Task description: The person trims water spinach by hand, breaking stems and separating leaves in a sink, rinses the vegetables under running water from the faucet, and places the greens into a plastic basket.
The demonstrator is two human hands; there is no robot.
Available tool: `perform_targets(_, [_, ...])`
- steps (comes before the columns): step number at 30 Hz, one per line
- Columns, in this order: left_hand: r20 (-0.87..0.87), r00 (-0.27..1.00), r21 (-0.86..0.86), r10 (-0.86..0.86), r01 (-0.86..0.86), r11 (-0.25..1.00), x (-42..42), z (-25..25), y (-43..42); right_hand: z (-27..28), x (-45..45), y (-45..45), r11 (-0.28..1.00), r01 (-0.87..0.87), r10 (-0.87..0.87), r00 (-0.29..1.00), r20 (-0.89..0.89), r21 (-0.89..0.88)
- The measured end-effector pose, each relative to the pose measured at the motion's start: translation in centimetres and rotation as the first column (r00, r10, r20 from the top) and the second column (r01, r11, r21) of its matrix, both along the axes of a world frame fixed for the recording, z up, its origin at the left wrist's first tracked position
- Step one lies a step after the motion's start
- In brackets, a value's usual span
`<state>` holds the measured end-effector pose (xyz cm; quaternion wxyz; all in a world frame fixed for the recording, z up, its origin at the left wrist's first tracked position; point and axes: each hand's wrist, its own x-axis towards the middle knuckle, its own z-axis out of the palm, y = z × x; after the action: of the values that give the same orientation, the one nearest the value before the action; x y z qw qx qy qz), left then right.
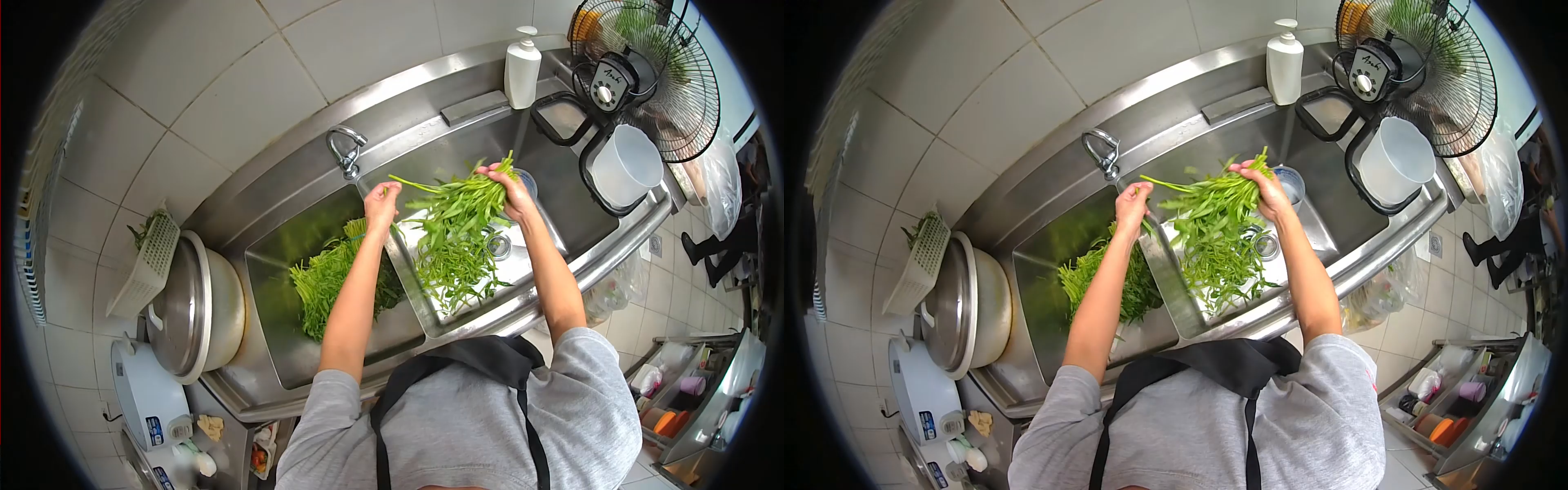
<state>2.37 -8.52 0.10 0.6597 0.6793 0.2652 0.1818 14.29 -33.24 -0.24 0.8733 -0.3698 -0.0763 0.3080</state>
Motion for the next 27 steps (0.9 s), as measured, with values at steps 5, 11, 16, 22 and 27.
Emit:
perform_targets(5, [0.111, 0.994, -0.182, 0.002, 0.018, 0.983, 0.1, 0.8, 1.9, -1.1, 1.8, -2.6, 0.963, 0.083, -0.079, 0.997, -0.025, 0.255])
perform_targets(11, [-0.021, 0.979, -0.132, -0.203, 0.199, 0.971, -0.1, 3.1, 2.5, 0.2, 2.6, -3.7, 0.924, 0.089, -0.004, 0.975, 0.224, -0.373])
perform_targets(16, [-0.236, 0.909, 0.042, -0.343, 0.363, 0.931, 0.8, 3.2, -0.7, 2.8, 0.9, 1.9, 0.76, 0.062, 0.349, 0.8, 0.487, -0.647])
perform_targets(22, [-0.347, 0.833, 0.058, -0.43, 0.477, 0.877, 1.0, 3.7, -3.9, 3.1, 0.5, 5.9, 0.745, -0.1, 0.494, 0.746, 0.446, -0.66])
perform_targets(27, [-0.296, 0.887, 0.083, -0.355, 0.394, 0.915, 0.1, 4.0, -3.8, 1.6, 0.6, 5.8, 0.752, -0.17, 0.485, 0.797, 0.36, -0.636])
